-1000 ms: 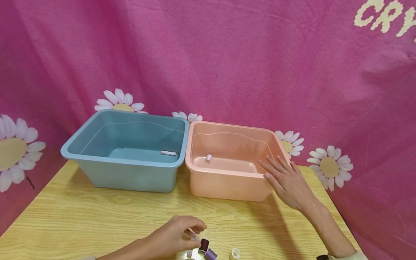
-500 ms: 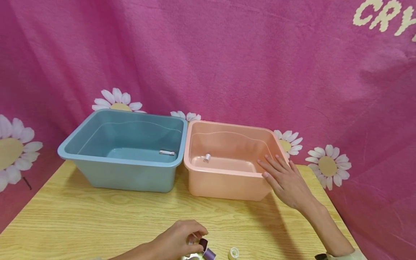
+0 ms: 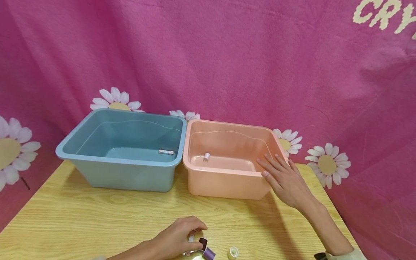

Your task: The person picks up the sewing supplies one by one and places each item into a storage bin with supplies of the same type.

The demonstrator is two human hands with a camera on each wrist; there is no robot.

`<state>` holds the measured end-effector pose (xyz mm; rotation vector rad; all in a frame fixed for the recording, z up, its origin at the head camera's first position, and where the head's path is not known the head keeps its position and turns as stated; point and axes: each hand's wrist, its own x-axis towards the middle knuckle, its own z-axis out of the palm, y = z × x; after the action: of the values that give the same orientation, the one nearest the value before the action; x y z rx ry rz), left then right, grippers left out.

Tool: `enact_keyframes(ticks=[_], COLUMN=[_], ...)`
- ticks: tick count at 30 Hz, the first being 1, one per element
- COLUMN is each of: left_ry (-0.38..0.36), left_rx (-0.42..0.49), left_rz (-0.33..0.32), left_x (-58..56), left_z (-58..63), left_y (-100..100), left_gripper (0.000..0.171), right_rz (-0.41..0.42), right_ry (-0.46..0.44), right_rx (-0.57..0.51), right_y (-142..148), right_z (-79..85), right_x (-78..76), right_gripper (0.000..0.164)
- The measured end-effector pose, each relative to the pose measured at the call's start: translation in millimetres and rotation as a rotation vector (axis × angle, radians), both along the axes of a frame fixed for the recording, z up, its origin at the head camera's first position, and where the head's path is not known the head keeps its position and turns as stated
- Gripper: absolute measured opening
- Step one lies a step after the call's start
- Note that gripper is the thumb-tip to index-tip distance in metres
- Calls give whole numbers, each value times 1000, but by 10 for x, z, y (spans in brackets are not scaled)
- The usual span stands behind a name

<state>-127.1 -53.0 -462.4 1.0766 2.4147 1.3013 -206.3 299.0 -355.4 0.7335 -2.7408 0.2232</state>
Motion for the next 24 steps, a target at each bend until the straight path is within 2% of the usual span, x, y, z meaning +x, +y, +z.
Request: enact_keyframes(ticks=[3, 8, 13, 19, 24], left_ry=[3, -32, -17, -22, 20], left_rx=[-23, -47, -63, -60, -61], left_rz=[-13, -37, -49, -111, -157], left_x=[-12, -30, -33, -31, -43], left_z=[-7, -17, -28, -53, -68], left_y=[12, 32, 30, 11, 3], left_gripper=[32, 33, 34, 32, 26], right_rz=[-2, -2, -2, 0, -2], right_ry=[-5, -8, -11, -4, -6], right_rx=[-2, -3, 0, 1, 1], right_y=[6, 11, 8, 7, 9], right_z=[-6, -13, -16, -17, -19], right_x=[-3, -8, -7, -2, 2], right_gripper=[44, 44, 45, 45, 44])
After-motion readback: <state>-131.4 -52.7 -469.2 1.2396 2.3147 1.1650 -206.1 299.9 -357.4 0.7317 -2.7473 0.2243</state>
